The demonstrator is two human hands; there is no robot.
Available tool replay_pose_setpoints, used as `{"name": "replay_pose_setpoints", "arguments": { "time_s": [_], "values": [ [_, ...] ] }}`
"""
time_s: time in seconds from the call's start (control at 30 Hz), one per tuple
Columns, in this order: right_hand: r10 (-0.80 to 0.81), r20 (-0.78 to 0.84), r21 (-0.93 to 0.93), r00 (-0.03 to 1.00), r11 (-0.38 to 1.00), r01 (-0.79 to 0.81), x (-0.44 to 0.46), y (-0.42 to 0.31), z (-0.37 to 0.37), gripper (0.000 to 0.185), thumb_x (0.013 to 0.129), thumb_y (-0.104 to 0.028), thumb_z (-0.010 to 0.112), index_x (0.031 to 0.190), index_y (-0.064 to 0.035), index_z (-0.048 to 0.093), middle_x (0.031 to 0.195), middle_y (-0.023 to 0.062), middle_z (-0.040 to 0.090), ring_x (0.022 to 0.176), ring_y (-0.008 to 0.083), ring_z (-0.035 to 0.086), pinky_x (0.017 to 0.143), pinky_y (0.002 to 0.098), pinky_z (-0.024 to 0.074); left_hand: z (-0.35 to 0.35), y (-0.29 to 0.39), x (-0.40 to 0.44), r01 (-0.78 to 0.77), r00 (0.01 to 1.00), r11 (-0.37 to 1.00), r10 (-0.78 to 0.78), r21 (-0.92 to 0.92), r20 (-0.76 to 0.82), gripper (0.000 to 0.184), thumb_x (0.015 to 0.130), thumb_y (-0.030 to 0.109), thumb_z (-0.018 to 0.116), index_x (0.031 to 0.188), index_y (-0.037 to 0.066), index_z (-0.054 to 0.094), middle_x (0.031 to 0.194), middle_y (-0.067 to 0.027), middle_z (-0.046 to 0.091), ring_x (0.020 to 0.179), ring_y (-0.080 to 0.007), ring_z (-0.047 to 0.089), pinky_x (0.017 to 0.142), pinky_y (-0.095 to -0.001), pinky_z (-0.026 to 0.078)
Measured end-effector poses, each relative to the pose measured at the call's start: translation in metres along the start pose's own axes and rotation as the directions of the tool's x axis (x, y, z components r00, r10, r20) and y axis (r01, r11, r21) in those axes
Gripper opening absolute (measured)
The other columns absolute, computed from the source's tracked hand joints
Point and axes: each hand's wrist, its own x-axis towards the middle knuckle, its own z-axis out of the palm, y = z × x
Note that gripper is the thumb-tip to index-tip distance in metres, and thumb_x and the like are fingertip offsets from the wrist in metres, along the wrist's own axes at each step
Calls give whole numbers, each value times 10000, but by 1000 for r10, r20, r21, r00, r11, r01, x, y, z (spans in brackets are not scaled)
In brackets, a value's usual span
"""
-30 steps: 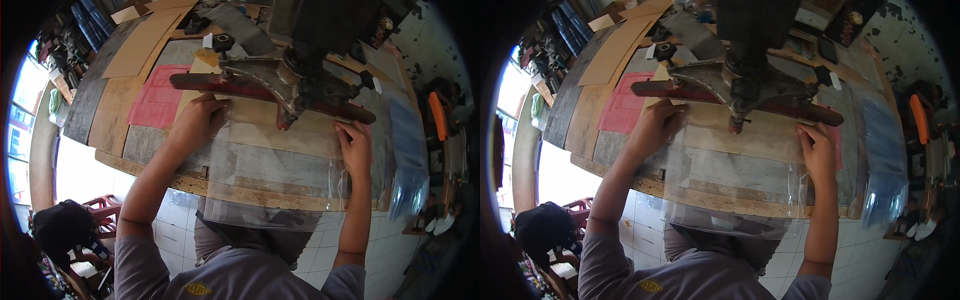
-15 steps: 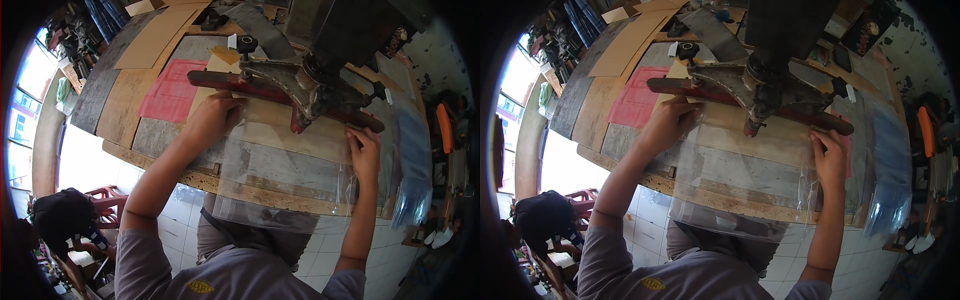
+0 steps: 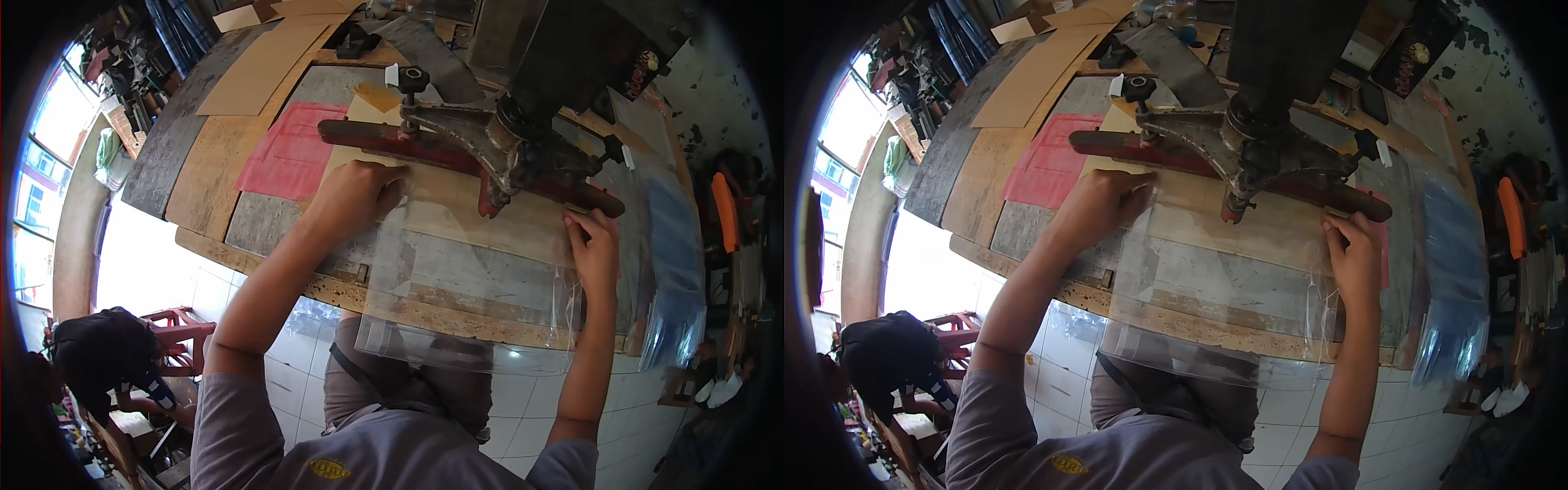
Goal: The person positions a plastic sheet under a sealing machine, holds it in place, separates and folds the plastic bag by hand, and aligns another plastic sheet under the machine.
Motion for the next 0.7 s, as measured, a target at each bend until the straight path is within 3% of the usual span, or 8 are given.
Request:
{"name": "replay_pose_setpoints", "arguments": {
  "time_s": [0.03,0.13,0.33,0.4,0.53,0.7],
  "values": [
    [-38,-13,-9,999,999,38,0,0,0,206,981,-95,728,1167,-45,802,892,130,611,791,279,636,714,385,480,0,1,0,5,1000,1000,-5,9,4,262,979,142,690,1197,40,795,933,-228,764,790,-371,740,753,-441,588],
    [76,41,33,996,996,-78,0,-8,-4,197,980,-114,740,1153,-52,811,903,124,638,880,287,620,813,386,486,-1,2,-2,22,999,999,-22,33,26,271,982,151,680,1204,43,792,942,-231,763,807,-388,738,767,-446,589],
    [11,8,9,1000,1000,-12,0,-1,-1,207,973,-118,749,1159,-55,814,898,124,637,905,292,633,828,390,488,7,-6,-1,-33,999,999,35,43,-34,256,984,181,660,1166,63,795,910,-226,753,820,-412,733,769,-484,588],
    [-1,1,37,1000,999,1,-1,2,2,208,971,-119,752,1158,-52,814,892,123,637,896,290,634,820,387,488,11,-9,-2,-71,993,997,74,37,-91,255,988,233,639,1118,89,805,821,-220,742,771,-432,722,724,-526,591],
    [-9,3,38,1000,999,9,-3,0,3,210,958,-62,736,1154,-36,808,903,130,652,791,278,658,718,377,495,9,-8,-4,-53,996,998,55,24,-71,244,988,227,643,1099,80,803,819,-216,742,770,-433,722,724,-527,590],
    [-1,-2,38,1000,999,1,-2,-1,2,207,961,-95,749,1151,-42,812,892,127,646,833,287,644,763,377,490,9,-8,-2,-37,998,999,38,23,-50,243,989,223,642,1100,80,804,825,-216,744,772,-431,723,725,-524,591]
  ]
}}
